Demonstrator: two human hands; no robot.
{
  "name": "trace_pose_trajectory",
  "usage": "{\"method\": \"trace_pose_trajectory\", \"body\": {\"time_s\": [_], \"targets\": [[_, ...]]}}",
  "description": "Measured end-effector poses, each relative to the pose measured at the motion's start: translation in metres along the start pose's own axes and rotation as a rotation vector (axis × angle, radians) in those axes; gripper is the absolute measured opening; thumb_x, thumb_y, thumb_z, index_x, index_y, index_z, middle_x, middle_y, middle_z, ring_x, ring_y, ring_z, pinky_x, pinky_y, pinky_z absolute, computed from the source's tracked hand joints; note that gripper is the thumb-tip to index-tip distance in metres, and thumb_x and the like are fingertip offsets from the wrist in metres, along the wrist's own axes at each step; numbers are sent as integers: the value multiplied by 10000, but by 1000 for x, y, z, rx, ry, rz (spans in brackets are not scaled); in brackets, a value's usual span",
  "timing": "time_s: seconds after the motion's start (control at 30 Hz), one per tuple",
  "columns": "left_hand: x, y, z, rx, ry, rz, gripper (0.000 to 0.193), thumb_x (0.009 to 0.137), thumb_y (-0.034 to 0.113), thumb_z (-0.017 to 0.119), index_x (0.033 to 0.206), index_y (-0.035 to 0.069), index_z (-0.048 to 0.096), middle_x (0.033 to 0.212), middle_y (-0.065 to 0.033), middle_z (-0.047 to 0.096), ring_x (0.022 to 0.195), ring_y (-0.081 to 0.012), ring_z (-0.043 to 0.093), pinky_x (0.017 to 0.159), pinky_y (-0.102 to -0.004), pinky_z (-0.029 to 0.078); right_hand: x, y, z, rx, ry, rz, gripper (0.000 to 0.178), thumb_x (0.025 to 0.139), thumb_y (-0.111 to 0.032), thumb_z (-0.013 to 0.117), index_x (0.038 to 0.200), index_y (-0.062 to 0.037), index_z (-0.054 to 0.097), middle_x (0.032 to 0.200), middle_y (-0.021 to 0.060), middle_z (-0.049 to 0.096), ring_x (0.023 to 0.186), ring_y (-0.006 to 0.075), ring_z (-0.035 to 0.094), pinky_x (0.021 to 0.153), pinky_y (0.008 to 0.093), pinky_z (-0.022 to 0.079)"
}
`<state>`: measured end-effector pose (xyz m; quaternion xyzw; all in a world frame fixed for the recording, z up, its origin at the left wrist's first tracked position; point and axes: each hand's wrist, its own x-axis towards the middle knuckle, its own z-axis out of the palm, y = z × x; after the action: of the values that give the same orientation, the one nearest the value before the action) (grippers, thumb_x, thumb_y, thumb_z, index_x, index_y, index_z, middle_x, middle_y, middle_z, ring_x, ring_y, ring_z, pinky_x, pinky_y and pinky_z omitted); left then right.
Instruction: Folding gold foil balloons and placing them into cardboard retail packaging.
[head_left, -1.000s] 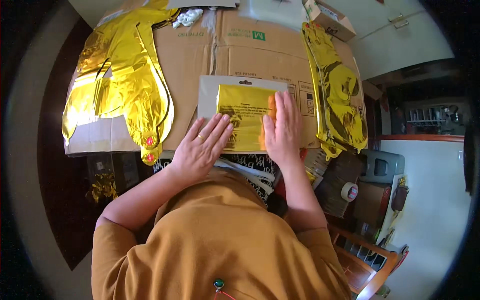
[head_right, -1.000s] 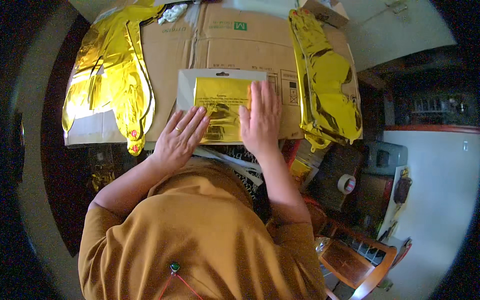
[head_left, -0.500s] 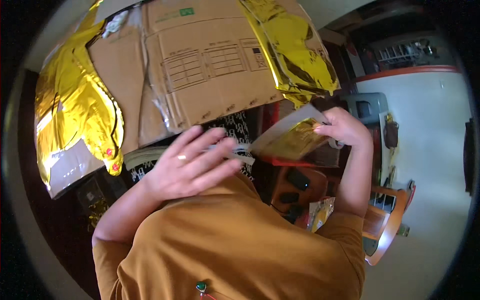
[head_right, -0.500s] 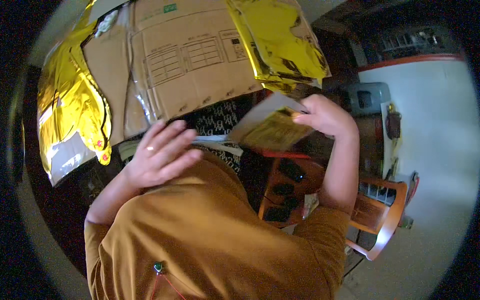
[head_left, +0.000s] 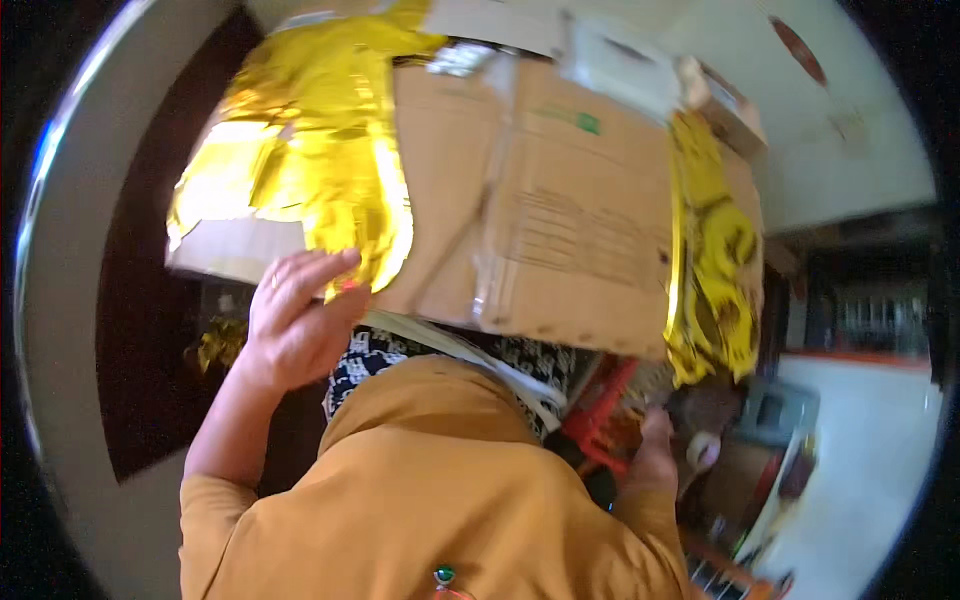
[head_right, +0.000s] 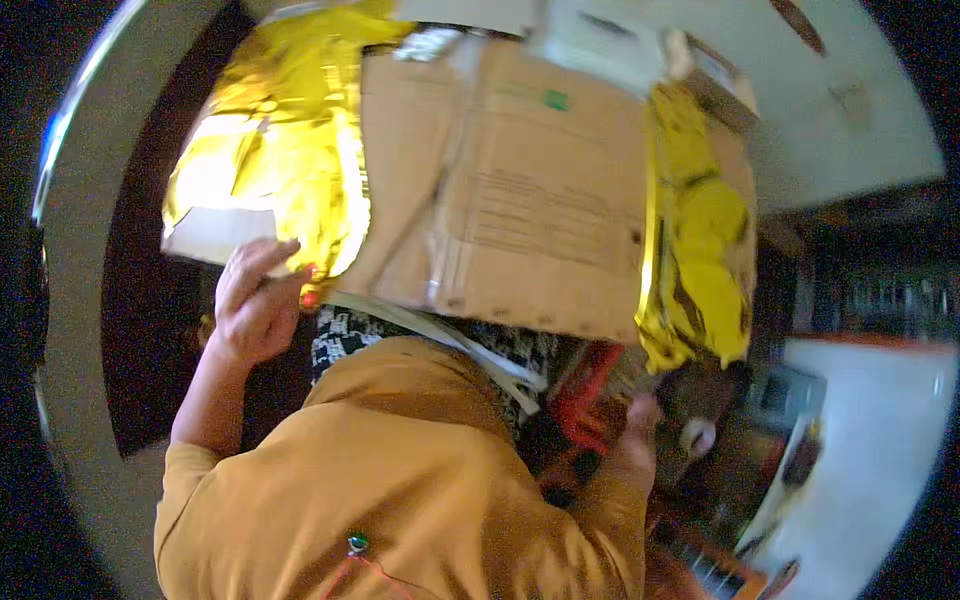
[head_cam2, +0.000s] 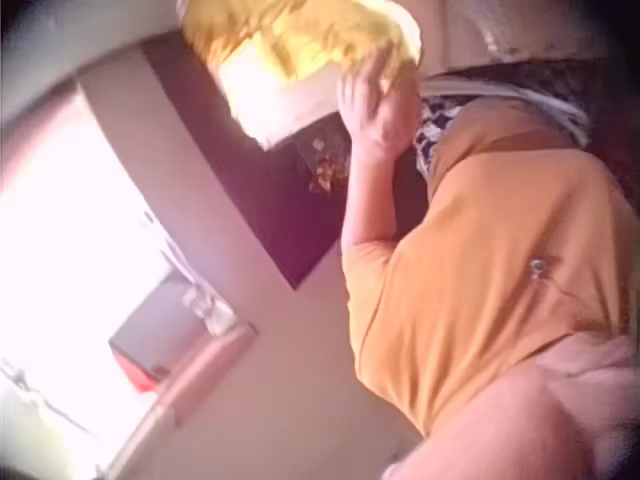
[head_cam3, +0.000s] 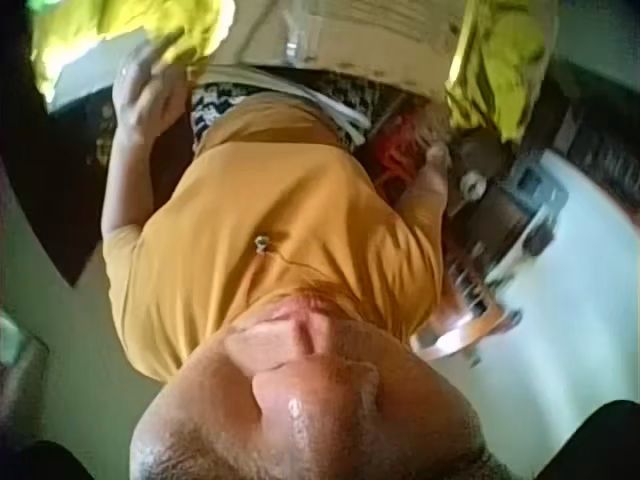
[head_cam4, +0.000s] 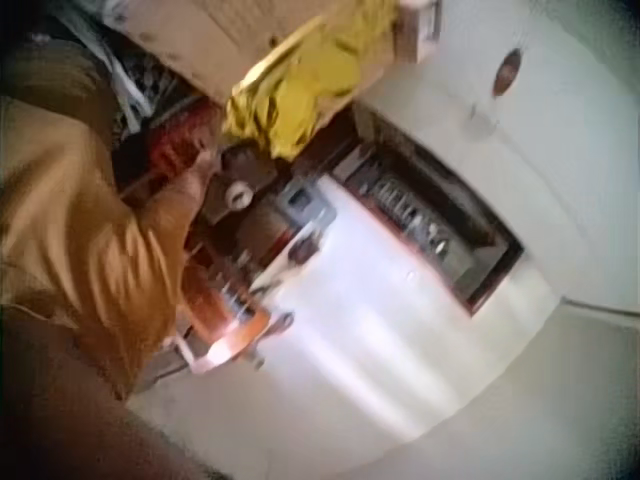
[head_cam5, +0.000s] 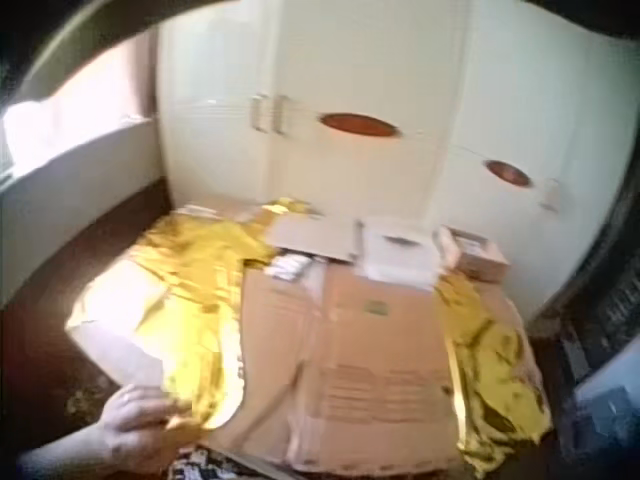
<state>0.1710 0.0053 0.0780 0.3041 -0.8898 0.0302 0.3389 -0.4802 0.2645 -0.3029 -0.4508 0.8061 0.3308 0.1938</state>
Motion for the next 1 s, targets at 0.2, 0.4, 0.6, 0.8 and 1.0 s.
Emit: {"method": "trace_pose_trajectory", "body": {"time_s": [0.2,0.4,0.6,0.8,1.0], "targets": [[-19,-22,3,-21,59,-217,269,739,-86,653,982,21,696,1121,-205,671,950,-383,671,807,-434,541,-27,-18,16,-283,590,102,551,967,-483,551,1321,-68,631,1247,119,677,1093,285,663,948,471,531],[-7,39,56,-644,-14,-150,89,853,-13,662,938,-29,683,1033,-248,702,880,-320,704,782,-403,575,-34,-60,48,779,352,842,566,973,-485,549,1360,-72,581,1279,121,644,1114,288,643,932,463,533],[41,127,228,-1272,-990,-225,268,950,163,643,1159,-3,669,1054,-136,706,966,-275,684,856,-326,540,-18,-84,72,1589,377,1303,587,979,-486,547,1399,-76,531,1310,123,611,1136,290,622,916,455,534],[-15,248,461,-834,-1133,-328,1023,817,356,783,1538,-32,169,1467,-272,454,1290,-387,536,1059,-446,454,13,-97,80,2124,470,1273,612,984,-487,545,1437,-81,481,1342,125,578,1157,293,601,901,447,536],[-15,287,485,-957,-1240,-439,1172,738,440,836,1551,-1,115,1507,-282,374,1371,-421,426,1143,-436,370,50,-109,17,2678,709,791,642,990,-489,543,1476,-85,431,1374,127,546,1179,295,580,885,439,537]]}}
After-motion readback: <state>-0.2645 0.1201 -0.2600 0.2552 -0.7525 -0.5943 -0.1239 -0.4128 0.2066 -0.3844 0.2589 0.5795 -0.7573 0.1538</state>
